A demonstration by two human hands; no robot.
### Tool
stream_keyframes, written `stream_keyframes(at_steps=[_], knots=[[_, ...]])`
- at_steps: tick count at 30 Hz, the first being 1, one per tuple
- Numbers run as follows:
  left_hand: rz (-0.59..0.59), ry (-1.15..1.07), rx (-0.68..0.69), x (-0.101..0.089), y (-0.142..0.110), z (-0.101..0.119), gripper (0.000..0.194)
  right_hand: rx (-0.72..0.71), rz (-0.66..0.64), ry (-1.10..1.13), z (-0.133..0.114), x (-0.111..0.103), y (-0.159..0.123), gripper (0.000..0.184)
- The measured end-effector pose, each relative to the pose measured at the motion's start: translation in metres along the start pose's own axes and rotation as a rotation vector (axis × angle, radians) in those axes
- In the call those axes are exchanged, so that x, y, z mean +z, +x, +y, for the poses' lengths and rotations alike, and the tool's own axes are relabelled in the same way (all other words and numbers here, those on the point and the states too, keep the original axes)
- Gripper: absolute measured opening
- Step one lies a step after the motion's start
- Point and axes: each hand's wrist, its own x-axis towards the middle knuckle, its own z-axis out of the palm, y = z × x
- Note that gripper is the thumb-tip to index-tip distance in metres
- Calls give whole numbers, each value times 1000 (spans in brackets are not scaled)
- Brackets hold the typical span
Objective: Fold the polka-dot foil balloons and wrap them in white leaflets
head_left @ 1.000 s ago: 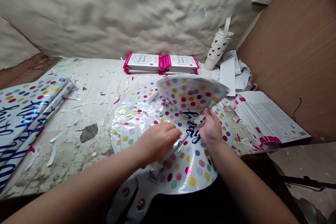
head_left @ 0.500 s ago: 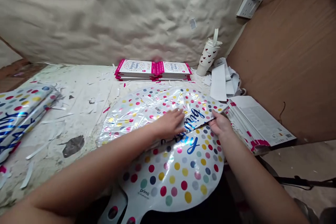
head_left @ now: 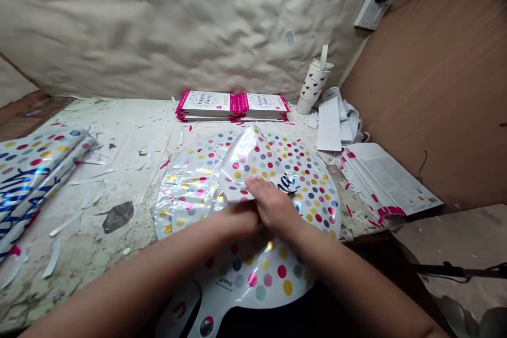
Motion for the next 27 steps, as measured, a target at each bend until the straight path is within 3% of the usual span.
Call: stream_keyframes(at_steps=[2,4,6,9,13,18,22,24,27], knots=[[-58,1,118,-18,-40,-7,23,-28,-77,-101,2,14,-7,50],[-53,57,206,-30,-80,-16,30,-43,-142,-122,7,22,-13,48],[-17,144,238,-32,-112,-22,35,-67,-171,-124,8,25,-16,42],[-27,193,230,-26,-135,-23,38,-97,-152,-111,1,28,-15,35],[1,160,198,-27,-136,-21,34,-125,-206,-140,-10,35,-16,37],[187,249,155,-39,-127,-30,22,-128,-263,-115,-12,37,-20,38],[28,260,182,-41,-111,-31,17,-166,-282,-33,-13,28,-23,48],[-44,159,94,-47,-102,-23,17,-187,-234,-46,-12,26,-27,53],[-190,-112,-86,-63,-85,-5,15,-166,-99,-162,-3,24,-39,42]])
